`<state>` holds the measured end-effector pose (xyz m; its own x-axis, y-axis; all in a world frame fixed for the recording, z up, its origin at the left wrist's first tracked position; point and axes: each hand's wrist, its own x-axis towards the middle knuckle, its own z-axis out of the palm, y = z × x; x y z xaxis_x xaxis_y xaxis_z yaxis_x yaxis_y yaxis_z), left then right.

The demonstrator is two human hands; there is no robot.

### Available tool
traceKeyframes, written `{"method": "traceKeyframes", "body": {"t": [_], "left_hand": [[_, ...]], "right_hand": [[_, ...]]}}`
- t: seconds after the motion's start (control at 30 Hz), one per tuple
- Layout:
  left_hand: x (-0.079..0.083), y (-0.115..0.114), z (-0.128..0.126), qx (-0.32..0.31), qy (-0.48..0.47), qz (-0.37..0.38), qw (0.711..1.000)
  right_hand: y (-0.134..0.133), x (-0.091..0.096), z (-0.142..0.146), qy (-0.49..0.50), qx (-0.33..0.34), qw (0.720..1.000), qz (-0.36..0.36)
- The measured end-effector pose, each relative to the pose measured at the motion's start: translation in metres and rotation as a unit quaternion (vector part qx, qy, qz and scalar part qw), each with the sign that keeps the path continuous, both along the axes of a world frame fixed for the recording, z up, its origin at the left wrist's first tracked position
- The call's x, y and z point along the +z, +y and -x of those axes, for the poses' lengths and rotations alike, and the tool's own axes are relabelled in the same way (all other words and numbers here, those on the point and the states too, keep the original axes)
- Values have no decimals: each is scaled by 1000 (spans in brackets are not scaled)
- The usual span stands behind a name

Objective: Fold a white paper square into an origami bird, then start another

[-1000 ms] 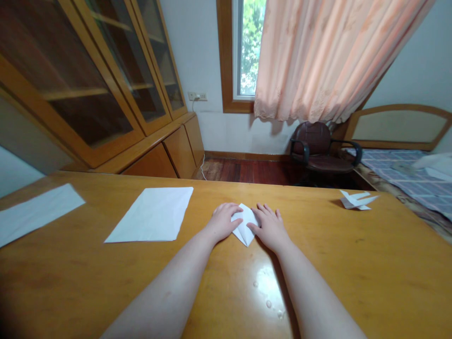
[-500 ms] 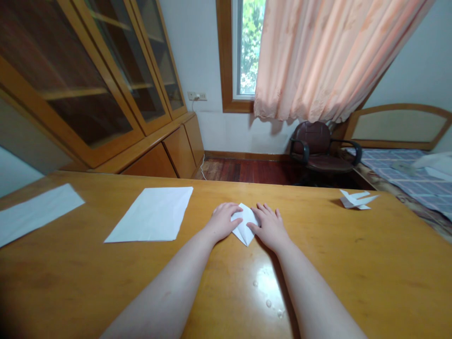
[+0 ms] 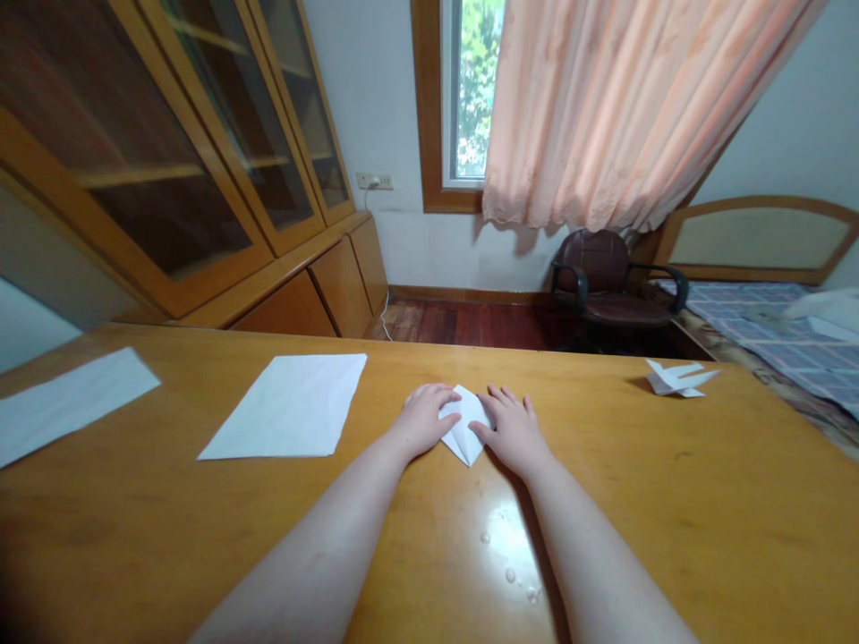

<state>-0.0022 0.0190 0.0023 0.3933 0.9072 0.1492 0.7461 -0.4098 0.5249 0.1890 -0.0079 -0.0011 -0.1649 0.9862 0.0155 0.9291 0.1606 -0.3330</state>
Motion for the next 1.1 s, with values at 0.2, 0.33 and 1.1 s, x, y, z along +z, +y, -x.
{"method": "traceKeyframes", "body": {"t": [0.2,0.33,1.1], "left_hand": [[2,-1,0,1,-2,4,1000],[4,-1,-1,3,2,13,1000],[2,0,0,0,2,9,1000]], "right_hand": [[0,2,0,-2,-4,1000,9],[-1,3,1,-2,-4,1000,12],[1,2,0,4,-5,1000,15]]}}
